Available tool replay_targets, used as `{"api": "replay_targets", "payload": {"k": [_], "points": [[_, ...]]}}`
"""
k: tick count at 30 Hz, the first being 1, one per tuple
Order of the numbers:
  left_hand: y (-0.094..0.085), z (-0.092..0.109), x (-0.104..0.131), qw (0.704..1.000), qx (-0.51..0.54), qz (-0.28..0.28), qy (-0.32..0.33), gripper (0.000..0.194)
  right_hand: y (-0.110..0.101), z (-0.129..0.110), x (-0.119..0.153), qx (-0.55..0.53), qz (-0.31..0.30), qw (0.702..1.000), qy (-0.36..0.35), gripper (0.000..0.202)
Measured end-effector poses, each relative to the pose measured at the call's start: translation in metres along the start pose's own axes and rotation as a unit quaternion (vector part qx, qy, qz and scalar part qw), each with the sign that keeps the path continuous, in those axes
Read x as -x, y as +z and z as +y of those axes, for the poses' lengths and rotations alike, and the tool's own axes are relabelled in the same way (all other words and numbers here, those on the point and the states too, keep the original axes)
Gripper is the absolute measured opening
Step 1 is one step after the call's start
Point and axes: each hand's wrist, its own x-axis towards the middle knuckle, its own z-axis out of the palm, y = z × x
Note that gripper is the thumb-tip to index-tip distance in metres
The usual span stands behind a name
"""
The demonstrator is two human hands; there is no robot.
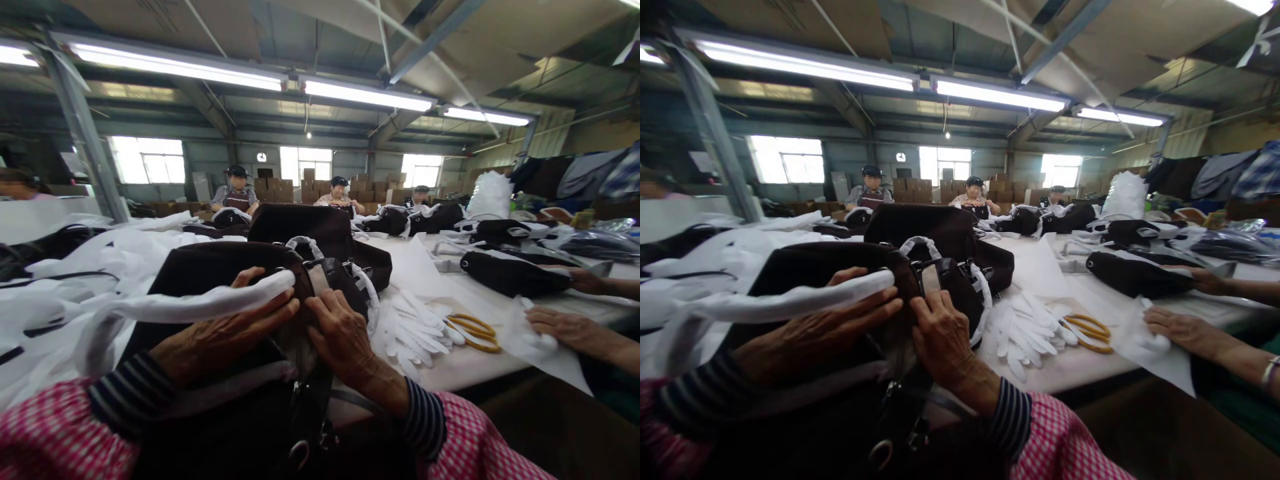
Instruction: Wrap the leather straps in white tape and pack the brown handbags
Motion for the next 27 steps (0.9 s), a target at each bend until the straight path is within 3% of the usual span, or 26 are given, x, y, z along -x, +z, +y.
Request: {"api": "replay_targets", "payload": {"k": [2,4,8,11,18,24,27], "points": [[-0.010,-0.003,-0.017,1.000,-0.015,0.000,0.019,0.071,0.000,-0.001,-0.012,0.090,0.061,0.993,-0.034,0.018],[-0.015,-0.011,-0.036,0.999,0.005,0.009,-0.040,0.067,0.004,0.001,-0.028,0.149,0.079,0.982,-0.083,0.014],[-0.006,-0.033,-0.059,0.978,0.063,0.005,-0.201,0.066,0.018,0.004,-0.059,0.213,0.015,0.962,-0.169,0.018],[0.001,-0.043,-0.060,0.967,0.041,-0.031,-0.251,0.061,0.028,0.002,-0.075,0.233,-0.008,0.950,-0.206,0.019],[0.012,-0.058,-0.049,0.985,-0.029,0.001,-0.173,0.043,0.039,-0.006,-0.084,0.256,0.020,0.937,-0.238,0.027],[0.028,-0.070,-0.045,0.984,0.049,0.056,-0.163,0.040,0.045,-0.006,-0.079,0.264,0.006,0.936,-0.232,0.026],[0.027,-0.070,-0.048,0.984,0.062,0.046,-0.160,0.041,0.042,-0.003,-0.085,0.245,0.001,0.946,-0.213,0.028]]}}
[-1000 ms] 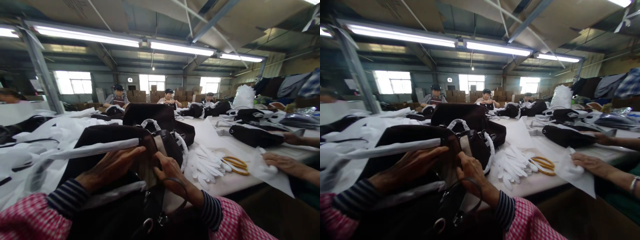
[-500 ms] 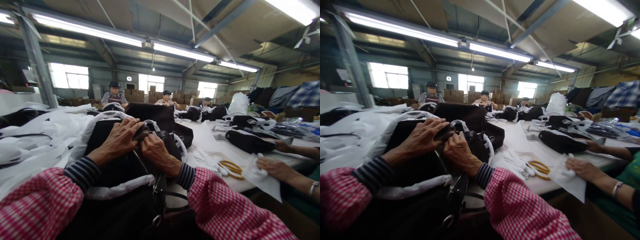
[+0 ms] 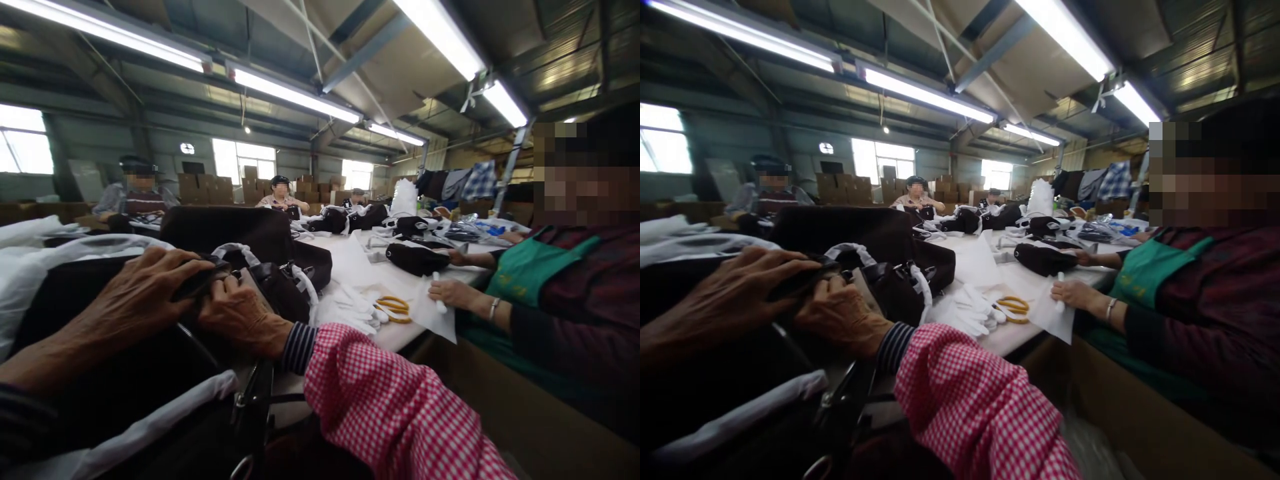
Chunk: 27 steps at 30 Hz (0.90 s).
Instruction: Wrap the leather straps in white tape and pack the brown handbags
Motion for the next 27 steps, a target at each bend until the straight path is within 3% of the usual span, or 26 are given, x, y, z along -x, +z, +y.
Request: {"api": "replay_targets", "payload": {"k": [6,11,15,18,21,24,27], "points": [[-0.009,0.010,-0.001,0.998,-0.015,-0.065,-0.022,0.043,-0.020,0.030,0.007,-0.190,-0.093,0.976,0.046,0.016],[-0.011,0.018,0.002,0.996,0.019,-0.065,-0.059,0.038,-0.038,0.035,0.034,-0.290,-0.081,0.952,0.063,0.017],[-0.012,0.017,0.001,0.994,0.038,-0.067,-0.080,0.034,-0.038,0.019,0.025,-0.205,-0.106,0.970,0.075,0.019],[-0.009,0.012,0.002,0.994,0.035,-0.069,-0.076,0.035,-0.025,0.007,0.007,-0.096,-0.111,0.988,0.038,0.022],[-0.005,0.007,0.003,0.994,0.026,-0.066,-0.078,0.036,-0.011,-0.001,-0.003,-0.019,-0.072,0.997,-0.022,0.024],[-0.001,0.005,0.005,0.995,0.027,-0.056,-0.081,0.035,-0.005,-0.003,-0.003,0.008,-0.046,0.997,-0.066,0.022],[-0.001,0.008,0.007,0.996,0.023,-0.046,-0.077,0.035,-0.006,-0.001,-0.001,0.001,-0.042,0.997,-0.061,0.025]]}}
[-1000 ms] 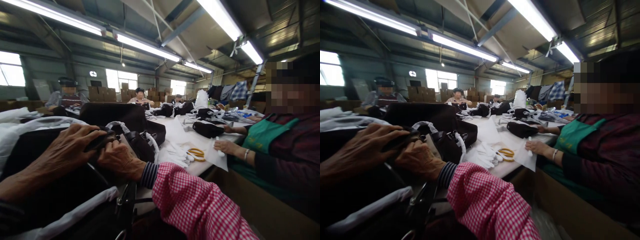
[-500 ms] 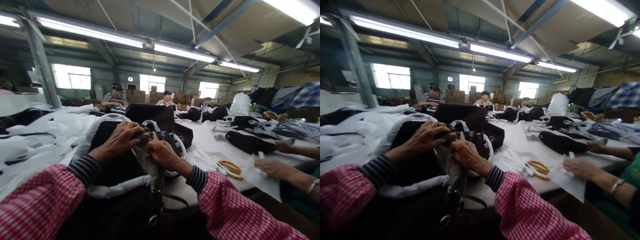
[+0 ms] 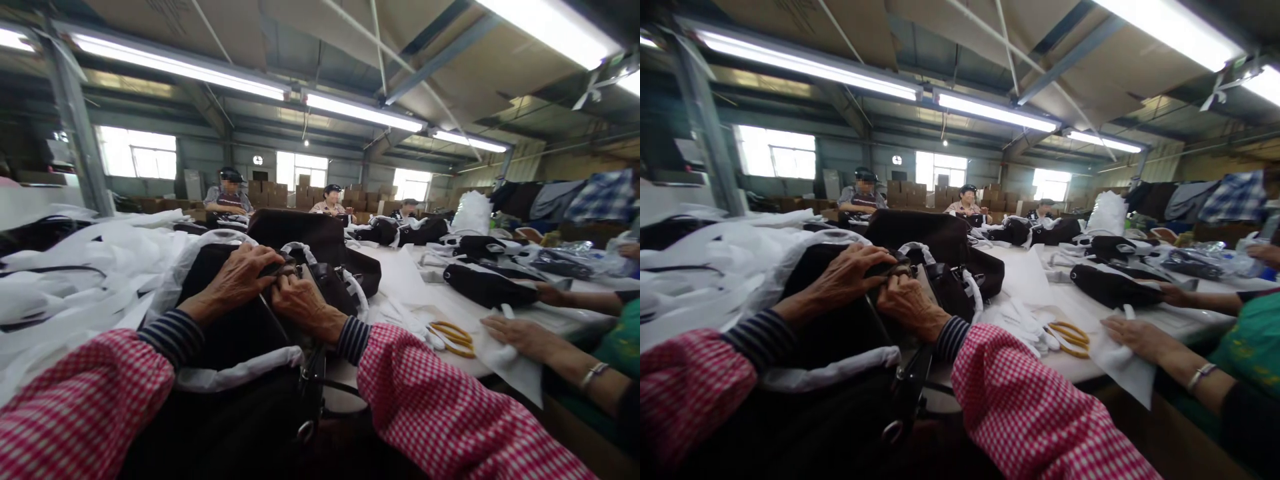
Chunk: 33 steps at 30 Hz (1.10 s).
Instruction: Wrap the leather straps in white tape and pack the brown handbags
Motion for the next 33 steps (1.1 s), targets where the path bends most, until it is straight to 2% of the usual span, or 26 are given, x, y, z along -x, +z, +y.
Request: {"api": "replay_targets", "payload": {"k": [6,10,14,16,18,20,22,25,28,31,33], "points": [[-0.004,0.007,0.004,0.999,-0.010,0.029,0.031,0.030,-0.010,0.015,-0.007,-0.107,-0.071,0.984,0.125,0.032],[-0.004,0.007,0.006,0.998,0.003,0.035,0.058,0.027,-0.017,0.028,-0.006,-0.141,-0.093,0.979,0.116,0.031],[-0.003,0.004,0.005,0.997,0.004,0.021,0.072,0.026,-0.026,0.035,0.010,-0.197,-0.102,0.971,0.088,0.030],[-0.003,0.004,0.004,0.998,0.006,0.017,0.068,0.027,-0.033,0.036,0.026,-0.295,-0.101,0.948,0.065,0.028],[-0.003,0.004,0.004,0.998,0.009,0.016,0.062,0.026,-0.040,0.035,0.044,-0.431,-0.098,0.896,0.046,0.024],[-0.003,0.007,0.003,0.998,0.012,0.019,0.060,0.025,-0.044,0.032,0.060,-0.540,-0.085,0.836,0.058,0.018],[-0.003,0.010,0.005,0.997,0.014,0.022,0.067,0.025,-0.044,0.026,0.071,-0.588,-0.059,0.801,0.096,0.012],[-0.006,0.017,0.010,0.996,0.026,0.006,0.088,0.026,-0.039,0.015,0.076,-0.590,-0.012,0.794,0.146,0.012],[-0.013,0.028,0.020,0.992,0.053,-0.065,0.092,0.034,-0.035,0.005,0.075,-0.578,0.038,0.797,0.172,0.011],[-0.023,0.042,0.027,0.983,0.055,-0.146,0.094,0.054,-0.033,0.000,0.076,-0.566,0.086,0.803,0.164,0.012],[-0.030,0.049,0.029,0.978,0.040,-0.172,0.108,0.059,-0.032,-0.003,0.077,-0.561,0.113,0.807,0.147,0.013]]}}
